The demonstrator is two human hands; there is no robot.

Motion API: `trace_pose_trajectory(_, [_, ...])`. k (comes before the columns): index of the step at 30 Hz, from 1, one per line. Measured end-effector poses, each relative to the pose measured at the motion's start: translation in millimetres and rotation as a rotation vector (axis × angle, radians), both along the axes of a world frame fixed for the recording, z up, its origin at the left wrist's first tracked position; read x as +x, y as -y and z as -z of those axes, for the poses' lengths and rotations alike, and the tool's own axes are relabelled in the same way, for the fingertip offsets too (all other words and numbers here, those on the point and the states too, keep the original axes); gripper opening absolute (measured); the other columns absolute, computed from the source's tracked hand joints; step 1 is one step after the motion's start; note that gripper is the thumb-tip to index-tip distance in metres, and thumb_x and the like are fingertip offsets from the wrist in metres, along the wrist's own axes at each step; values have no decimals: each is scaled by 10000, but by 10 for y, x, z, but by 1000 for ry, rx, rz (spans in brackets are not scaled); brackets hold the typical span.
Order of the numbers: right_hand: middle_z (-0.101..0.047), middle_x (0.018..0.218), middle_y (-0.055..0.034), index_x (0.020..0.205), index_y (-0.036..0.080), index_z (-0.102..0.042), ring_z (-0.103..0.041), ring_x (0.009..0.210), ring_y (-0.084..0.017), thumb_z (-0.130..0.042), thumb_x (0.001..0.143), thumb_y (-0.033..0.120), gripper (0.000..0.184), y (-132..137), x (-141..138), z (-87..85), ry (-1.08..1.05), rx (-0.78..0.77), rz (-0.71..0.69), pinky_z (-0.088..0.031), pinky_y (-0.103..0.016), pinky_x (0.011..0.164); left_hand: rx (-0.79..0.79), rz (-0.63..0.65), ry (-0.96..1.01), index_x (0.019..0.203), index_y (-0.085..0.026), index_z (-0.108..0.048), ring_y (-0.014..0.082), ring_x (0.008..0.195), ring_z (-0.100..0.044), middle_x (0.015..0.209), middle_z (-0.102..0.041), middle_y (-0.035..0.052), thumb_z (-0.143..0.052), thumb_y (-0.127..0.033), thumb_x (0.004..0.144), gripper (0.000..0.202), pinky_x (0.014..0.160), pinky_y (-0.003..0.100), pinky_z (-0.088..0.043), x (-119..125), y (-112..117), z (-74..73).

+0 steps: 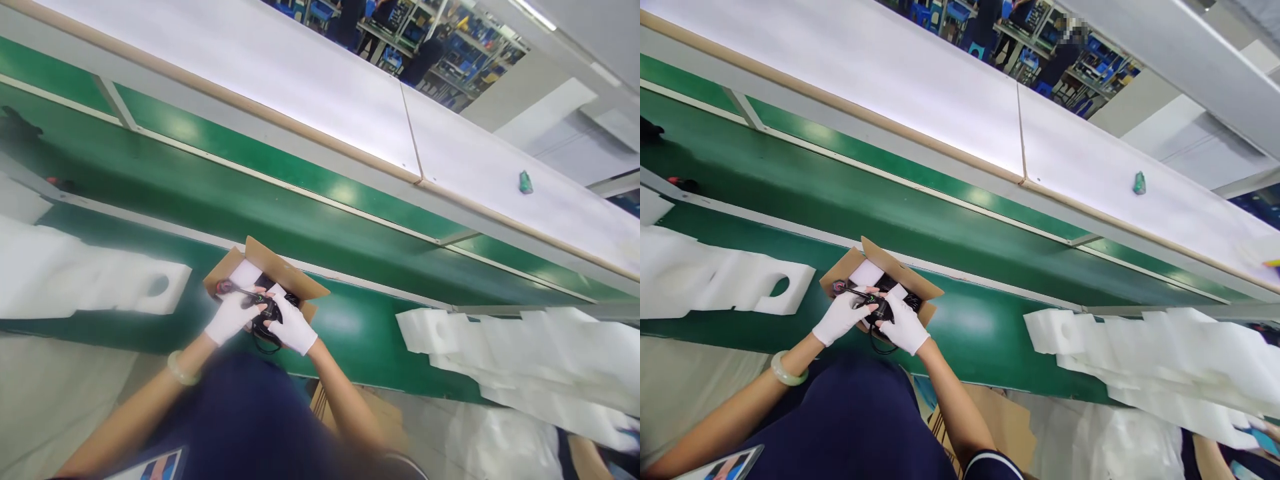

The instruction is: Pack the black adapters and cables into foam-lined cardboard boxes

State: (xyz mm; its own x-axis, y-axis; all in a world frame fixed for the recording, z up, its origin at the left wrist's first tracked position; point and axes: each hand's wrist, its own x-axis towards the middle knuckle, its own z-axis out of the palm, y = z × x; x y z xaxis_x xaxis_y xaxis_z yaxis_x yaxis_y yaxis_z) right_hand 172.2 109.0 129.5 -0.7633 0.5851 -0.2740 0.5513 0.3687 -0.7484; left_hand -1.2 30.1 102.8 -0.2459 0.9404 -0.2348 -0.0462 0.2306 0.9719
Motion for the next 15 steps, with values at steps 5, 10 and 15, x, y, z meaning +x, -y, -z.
trace_pose_trajectory(5, [-547, 1185, -142, 1278, 146, -459, -540, 1009, -287, -617, 816, 357, 532, 215, 281, -142, 512, 405, 88, -475, -414, 831, 35, -44, -239, 964, -166, -641, 254, 1015, -582, 1030, -638, 92, -585, -437, 781, 331, 949, 401, -464, -56, 154, -87])
trace_pose_trajectory(10, [-594, 997, -180, 1085, 91, -570, -594, 884, -275, -479, 857, 106, 245, 279, 216, 161, 701, 460, -94, -512, -388, 704, 35, -91, -264, 1064, -170, -626, 237, 1032, -573, 1113, -615, 85, -573, -449, 827, 370, 963, 378, -435, -197, 264, 58])
trace_pose_trajectory(15, [-618, 984, -268, 957, 5, -658, -591, 990, -349, -540, 776, 34, 218, 101, -101, 516, 663, 336, -157, -497, -477, 817, 54, -97, -280, 1073, -163, -637, 241, 1070, -558, 1131, -619, 88, -590, -441, 831, 372, 1003, 376, -396, -197, 275, 125])
